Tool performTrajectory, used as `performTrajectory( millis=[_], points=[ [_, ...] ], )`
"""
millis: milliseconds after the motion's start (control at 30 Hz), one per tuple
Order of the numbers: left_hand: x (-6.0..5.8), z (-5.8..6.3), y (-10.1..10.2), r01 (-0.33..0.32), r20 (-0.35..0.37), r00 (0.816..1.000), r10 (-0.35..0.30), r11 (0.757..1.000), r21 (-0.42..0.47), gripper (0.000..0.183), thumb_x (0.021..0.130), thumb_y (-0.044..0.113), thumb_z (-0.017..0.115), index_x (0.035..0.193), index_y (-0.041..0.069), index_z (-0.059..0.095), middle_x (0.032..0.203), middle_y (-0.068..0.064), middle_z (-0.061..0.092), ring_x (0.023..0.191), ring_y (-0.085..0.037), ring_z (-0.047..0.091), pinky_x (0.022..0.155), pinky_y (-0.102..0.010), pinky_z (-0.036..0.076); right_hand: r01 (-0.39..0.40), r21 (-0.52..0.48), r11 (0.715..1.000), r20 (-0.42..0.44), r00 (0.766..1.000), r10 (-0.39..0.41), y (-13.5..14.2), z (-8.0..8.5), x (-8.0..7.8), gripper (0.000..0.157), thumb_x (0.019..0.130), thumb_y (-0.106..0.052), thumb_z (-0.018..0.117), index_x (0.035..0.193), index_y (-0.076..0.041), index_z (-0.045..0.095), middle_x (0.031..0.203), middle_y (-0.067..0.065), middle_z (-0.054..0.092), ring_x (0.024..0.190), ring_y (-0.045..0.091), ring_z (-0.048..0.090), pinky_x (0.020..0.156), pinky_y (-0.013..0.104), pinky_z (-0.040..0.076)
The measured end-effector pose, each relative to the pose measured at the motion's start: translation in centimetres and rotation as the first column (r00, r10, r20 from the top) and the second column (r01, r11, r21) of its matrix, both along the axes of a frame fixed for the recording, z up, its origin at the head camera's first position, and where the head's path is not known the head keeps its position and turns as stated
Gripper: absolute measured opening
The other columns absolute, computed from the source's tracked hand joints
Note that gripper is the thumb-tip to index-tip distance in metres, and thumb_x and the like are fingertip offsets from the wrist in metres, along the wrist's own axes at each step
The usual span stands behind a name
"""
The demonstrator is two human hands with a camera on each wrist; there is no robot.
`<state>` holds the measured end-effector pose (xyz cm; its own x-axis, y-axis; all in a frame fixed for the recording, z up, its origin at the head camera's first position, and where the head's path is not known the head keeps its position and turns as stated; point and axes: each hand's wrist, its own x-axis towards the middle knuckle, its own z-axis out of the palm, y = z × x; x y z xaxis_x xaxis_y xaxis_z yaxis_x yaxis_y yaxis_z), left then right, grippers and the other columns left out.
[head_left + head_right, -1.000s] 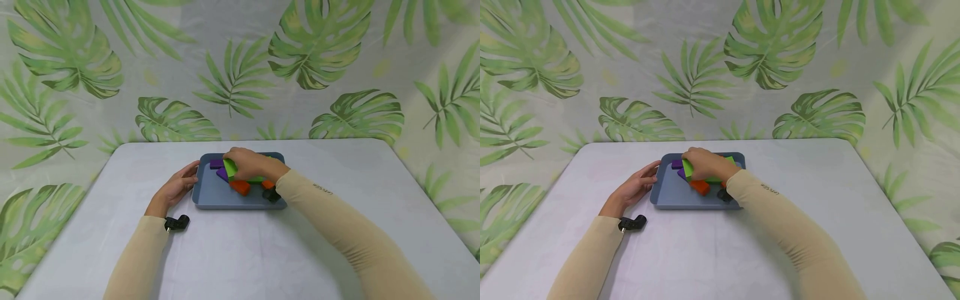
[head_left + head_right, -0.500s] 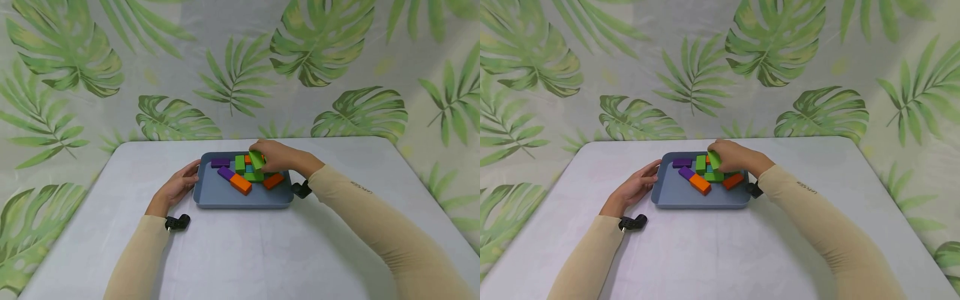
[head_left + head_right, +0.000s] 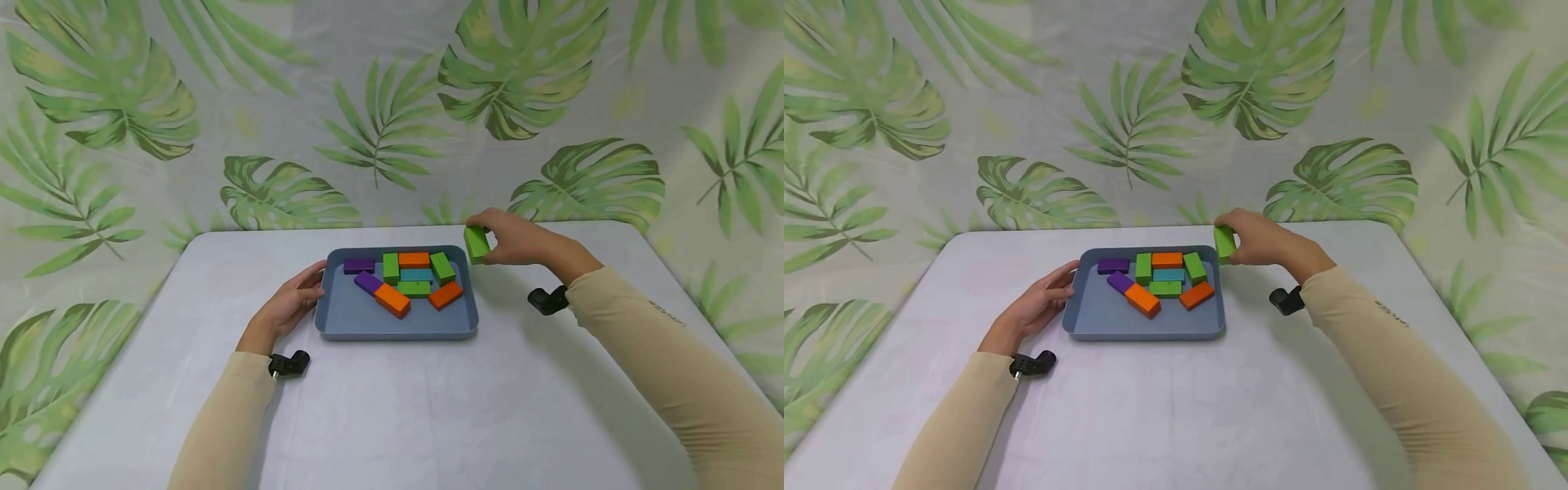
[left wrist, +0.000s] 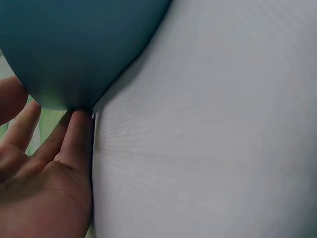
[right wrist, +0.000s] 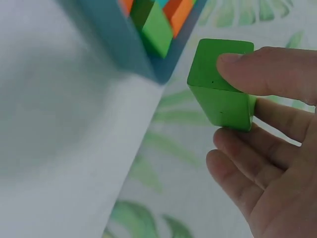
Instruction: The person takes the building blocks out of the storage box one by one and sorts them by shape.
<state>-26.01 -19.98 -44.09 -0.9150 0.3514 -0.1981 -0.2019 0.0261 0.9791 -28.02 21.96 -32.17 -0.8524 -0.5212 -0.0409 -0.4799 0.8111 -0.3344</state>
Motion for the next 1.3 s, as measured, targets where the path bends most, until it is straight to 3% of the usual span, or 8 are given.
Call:
performTrajectory(
  millis=[300,500,900,1300],
  points=[
    [-0.2,-0.2,0.1,0.012,-0.002,1.0,-0.012,1.0,0.003,0.07,0.1,0.0,0.045,0.161,0.016,0.015,0.169,-0.013,0.004,0.157,-0.029,0.004,0.128,-0.048,0.005,0.116,-0.056,0.992,0.037,0.993,-0.114,4.5,-1.2,-1.4,0.071,0.081,-0.001,0.072,0.145,0.008,0.042,0.138,0.029,0.051,0.126,0.045,0.052,0.1,0.057,0.047],
    [-0.2,-0.2,0.0,0.011,0.002,1.0,-0.011,1.0,0.007,0.069,0.101,0.0,0.044,0.161,0.016,0.014,0.169,-0.012,0.004,0.157,-0.029,0.005,0.128,-0.048,0.005,0.164,-0.092,0.982,0.073,0.985,-0.158,6.1,-2.1,-2.0,0.071,0.081,-0.001,0.071,0.145,0.009,0.041,0.142,0.031,0.047,0.127,0.047,0.05,0.102,0.059,0.045],
    [0.1,0.1,0.2,-0.001,0.009,1.0,0.001,1.0,0.012,0.07,0.1,-0.001,0.044,0.161,0.016,0.014,0.169,-0.012,0.004,0.157,-0.027,0.005,0.128,-0.047,0.006,0.193,-0.102,0.976,0.129,0.975,-0.18,5.9,-3.0,-2.1,0.07,0.081,0.0,0.07,0.145,0.009,0.041,0.144,0.033,0.045,0.128,0.05,0.048,0.104,0.06,0.044],
    [0.1,0.0,0.2,-0.005,0.006,1.0,0.005,1.0,0.006,0.069,0.101,0.001,0.044,0.161,0.017,0.013,0.169,-0.012,0.005,0.157,-0.028,0.005,0.128,-0.048,0.005,0.214,-0.118,0.97,0.199,0.962,-0.188,5.3,-4.6,-3.2,0.071,0.083,-0.002,0.07,0.147,0.005,0.039,0.15,0.03,0.04,0.134,0.049,0.044,0.106,0.058,0.044]
  ],
)
